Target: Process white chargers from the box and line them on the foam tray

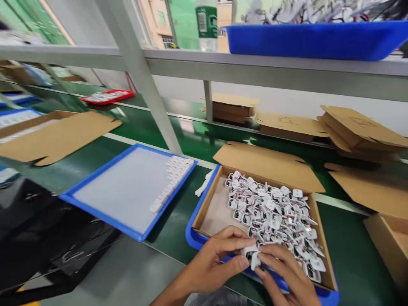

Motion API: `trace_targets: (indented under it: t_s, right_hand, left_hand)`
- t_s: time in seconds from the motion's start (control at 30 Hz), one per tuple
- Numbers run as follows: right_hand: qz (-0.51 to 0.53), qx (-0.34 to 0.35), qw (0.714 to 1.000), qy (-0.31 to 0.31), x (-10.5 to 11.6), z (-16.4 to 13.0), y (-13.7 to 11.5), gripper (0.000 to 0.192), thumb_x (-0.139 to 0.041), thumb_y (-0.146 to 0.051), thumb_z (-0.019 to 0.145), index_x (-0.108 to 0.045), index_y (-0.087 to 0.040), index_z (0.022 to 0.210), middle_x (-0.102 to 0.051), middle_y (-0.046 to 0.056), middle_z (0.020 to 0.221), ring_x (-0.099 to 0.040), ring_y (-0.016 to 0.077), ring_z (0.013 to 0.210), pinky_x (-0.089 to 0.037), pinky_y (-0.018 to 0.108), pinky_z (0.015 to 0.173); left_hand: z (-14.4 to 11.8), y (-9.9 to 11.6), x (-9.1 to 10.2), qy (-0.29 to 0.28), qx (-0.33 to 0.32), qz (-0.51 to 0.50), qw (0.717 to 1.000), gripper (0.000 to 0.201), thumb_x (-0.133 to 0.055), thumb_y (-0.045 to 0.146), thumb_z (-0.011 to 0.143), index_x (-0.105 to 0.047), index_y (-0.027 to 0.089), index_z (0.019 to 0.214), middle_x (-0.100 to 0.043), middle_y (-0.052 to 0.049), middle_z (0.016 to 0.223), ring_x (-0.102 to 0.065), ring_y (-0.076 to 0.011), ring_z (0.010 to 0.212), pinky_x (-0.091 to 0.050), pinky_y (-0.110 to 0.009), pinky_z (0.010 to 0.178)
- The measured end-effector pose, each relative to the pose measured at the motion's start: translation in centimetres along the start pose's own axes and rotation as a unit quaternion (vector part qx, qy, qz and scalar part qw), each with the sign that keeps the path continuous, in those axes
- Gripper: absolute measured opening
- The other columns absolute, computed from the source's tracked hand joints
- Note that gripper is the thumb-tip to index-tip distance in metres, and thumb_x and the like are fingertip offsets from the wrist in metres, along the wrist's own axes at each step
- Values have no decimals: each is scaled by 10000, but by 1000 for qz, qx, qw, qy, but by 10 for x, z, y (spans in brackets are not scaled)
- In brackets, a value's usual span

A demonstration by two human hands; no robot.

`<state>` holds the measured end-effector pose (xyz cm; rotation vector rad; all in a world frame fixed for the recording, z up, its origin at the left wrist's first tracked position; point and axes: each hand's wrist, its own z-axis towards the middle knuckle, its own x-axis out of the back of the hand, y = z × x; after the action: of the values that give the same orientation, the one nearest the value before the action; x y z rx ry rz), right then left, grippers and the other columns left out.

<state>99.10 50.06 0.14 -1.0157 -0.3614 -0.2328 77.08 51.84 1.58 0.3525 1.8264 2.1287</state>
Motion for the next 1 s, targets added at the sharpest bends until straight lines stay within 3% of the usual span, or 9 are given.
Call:
trace_targets:
  t_s: [0.1,0.2,0.3,0.4,0.47,0.53,0.63,0.73,1.0]
  right_hand:
    - [-22,30,998,-48,1,-1,4,348,-644,-124,974,-696,-305,1267,-718,107,1206,-732,284,1071,-675,357,793]
    - [-86,77,988,-101,6,0,7,450,-664,-66,947,-666,-290,1338,-724,96,1242,-704,278,1171,-642,392,980]
    - [-47,57,989,-132,9,1,10,444,-679,-115,960,-658,-319,1354,-715,81,1281,-694,251,1208,-628,362,1012]
    - [30,-49,992,-112,9,1,15,426,-667,-230,994,-632,-383,1390,-691,63,1350,-696,229,1242,-632,327,999]
    - [51,-132,985,-99,8,1,18,418,-666,-305,999,-632,-389,1407,-676,68,1414,-681,233,1290,-620,332,1028]
    - [69,-172,977,-102,7,1,20,396,-676,-346,991,-664,-368,1386,-681,77,1435,-676,240,1307,-602,361,1060]
    - [84,-170,977,-102,5,1,18,381,-685,-344,981,-691,-340,1362,-727,76,1386,-705,233,1268,-589,390,1083]
    - [59,-159,982,-89,2,0,13,396,-668,-318,985,-679,-341,1380,-738,67,1371,-710,225,1261,-597,384,1075]
    - [50,-146,984,-95,0,-4,11,476,-676,-279,969,-630,-345,1439,-709,77,1415,-666,248,1327,-578,426,1102]
  left_hand:
    - [1,-1,-1,-12,-3,3,1000,394,-694,392,989,-695,362,1382,-627,-93,1170,-622,-231,1053,-518,-382,939]
    - [4,-5,-5,-15,4,24,1000,349,-656,311,1019,-713,350,1360,-613,-83,1144,-609,-215,1056,-504,-362,944]
    - [5,-11,-7,-9,2,21,1000,361,-615,290,1039,-689,351,1387,-616,-73,1105,-613,-202,1017,-522,-337,895]
    - [4,-16,-8,6,5,-1,1000,394,-598,305,1046,-639,376,1432,-640,-76,1150,-646,-207,1007,-559,-335,859]
    - [2,-15,-8,-1,6,22,1000,405,-579,289,1055,-623,390,1445,-649,-83,1223,-660,-217,1058,-573,-349,896]
    - [1,-14,-8,-13,-7,64,998,424,-562,268,1061,-609,394,1463,-647,-90,1285,-655,-230,1131,-570,-367,961]
    - [0,-13,-7,-19,-27,103,994,456,-564,241,1054,-589,394,1484,-628,-93,1347,-633,-241,1203,-555,-376,1026]
    - [0,-15,-8,-19,-33,84,996,477,-566,212,1050,-579,392,1491,-628,-96,1321,-638,-237,1179,-572,-358,988]
    - [-1,-21,-16,35,-69,62,995,432,-628,154,1008,-680,370,1379,-648,-79,1183,-658,-211,1086,-588,-328,930]
